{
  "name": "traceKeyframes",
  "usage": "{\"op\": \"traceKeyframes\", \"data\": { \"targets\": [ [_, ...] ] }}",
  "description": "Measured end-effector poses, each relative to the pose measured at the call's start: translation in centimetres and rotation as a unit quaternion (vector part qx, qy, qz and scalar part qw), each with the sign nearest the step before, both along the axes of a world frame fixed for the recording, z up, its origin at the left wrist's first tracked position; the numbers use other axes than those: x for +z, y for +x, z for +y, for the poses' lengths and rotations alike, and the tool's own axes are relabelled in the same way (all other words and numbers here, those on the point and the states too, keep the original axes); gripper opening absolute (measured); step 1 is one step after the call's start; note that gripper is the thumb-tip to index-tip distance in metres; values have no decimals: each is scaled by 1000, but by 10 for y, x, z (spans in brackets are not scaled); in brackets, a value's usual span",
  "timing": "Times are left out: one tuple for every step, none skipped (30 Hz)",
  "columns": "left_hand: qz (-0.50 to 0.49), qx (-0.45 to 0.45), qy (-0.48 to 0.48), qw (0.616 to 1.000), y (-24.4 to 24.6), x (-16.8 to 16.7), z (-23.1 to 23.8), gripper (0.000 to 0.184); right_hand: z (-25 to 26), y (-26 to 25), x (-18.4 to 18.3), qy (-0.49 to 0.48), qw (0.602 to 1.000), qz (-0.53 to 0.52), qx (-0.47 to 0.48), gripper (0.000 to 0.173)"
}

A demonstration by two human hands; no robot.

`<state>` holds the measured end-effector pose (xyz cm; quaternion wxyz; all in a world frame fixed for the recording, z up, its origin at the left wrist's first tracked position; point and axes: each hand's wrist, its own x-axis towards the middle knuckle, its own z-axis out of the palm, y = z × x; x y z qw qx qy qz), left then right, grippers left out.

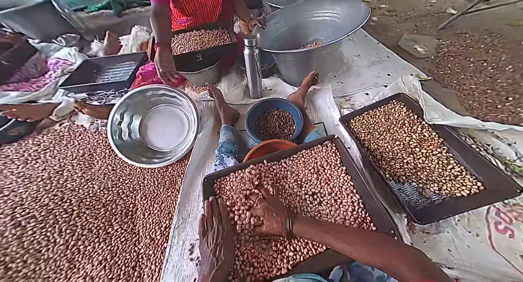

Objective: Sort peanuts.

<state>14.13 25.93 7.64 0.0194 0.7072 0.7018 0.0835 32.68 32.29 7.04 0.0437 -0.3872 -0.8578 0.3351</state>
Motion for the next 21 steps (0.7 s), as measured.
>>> {"op": "traceKeyframes", "data": {
  "targets": [
    [-24, -24, -59, 998, 10, 3, 13, 60, -14, 6, -1, 11, 999, 21, 28, 43],
    [-29, -52, -155, 986, 25, 11, 24, 62, -25, 20, 1, 18, 999, 24, 43, 35],
    [-6, -93, -243, 966, 45, 19, 32, 58, -33, 41, 11, 4, 999, -4, 44, 31],
    [9, -150, -303, 941, 66, 26, 35, 56, -39, 65, 22, -8, 999, -45, 29, 29],
    [1, -223, -327, 918, 82, 27, 32, 57, -42, 91, 30, -8, 996, -86, -9, 29],
    [-32, -298, -317, 900, 93, 24, 23, 58, -43, 116, 37, 2, 991, -111, -70, 32],
    [-76, -356, -308, 879, 99, 21, 13, 59, -42, 139, 40, 25, 982, -119, -141, 39],
    [-117, -398, -299, 859, 100, 18, 3, 57, -36, 157, 40, 47, 969, -128, -206, 52],
    [-146, -417, -281, 852, 97, 18, -6, 55, -25, 167, 37, 50, 956, -141, -254, 67],
    [-167, -414, -262, 855, 90, 21, -12, 52, -13, 169, 31, 45, 946, -148, -285, 77],
    [-185, -399, -202, 875, 80, 21, -18, 48, -2, 163, 23, 48, 941, -147, -301, 81],
    [-194, -375, -135, 896, 68, 21, -21, 44, 7, 149, 17, 51, 940, -138, -307, 81],
    [-207, -346, -81, 912, 54, 20, -23, 42, 16, 128, 13, 48, 945, -119, -301, 77],
    [-236, -316, -59, 917, 39, 23, -25, 41, 22, 104, 12, 41, 952, -100, -287, 70],
    [-283, -294, -60, 911, 24, 28, -29, 41, 27, 78, 15, 18, 961, -93, -261, 65],
    [-338, -278, -70, 897, 10, 33, -33, 39, 28, 53, 18, -1, 970, -94, -226, 61],
    [-386, -266, -74, 880, 0, 35, -38, 37, 25, 32, 20, -27, 978, -92, -183, 58],
    [-419, -253, -72, 869, -7, 36, -45, 35, 17, 17, 21, -50, 986, -84, -135, 54],
    [-430, -236, -59, 870, -11, 35, -52, 35, 4, 10, 20, -68, 991, -69, -87, 49],
    [-424, -216, -42, 879, -14, 34, -58, 34, -10, 11, 20, -79, 995, -53, -43, 44],
    [-414, -196, -31, 888, -18, 31, -64, 33, -26, 21, 18, -77, 996, -40, -9, 36]
  ]
}}
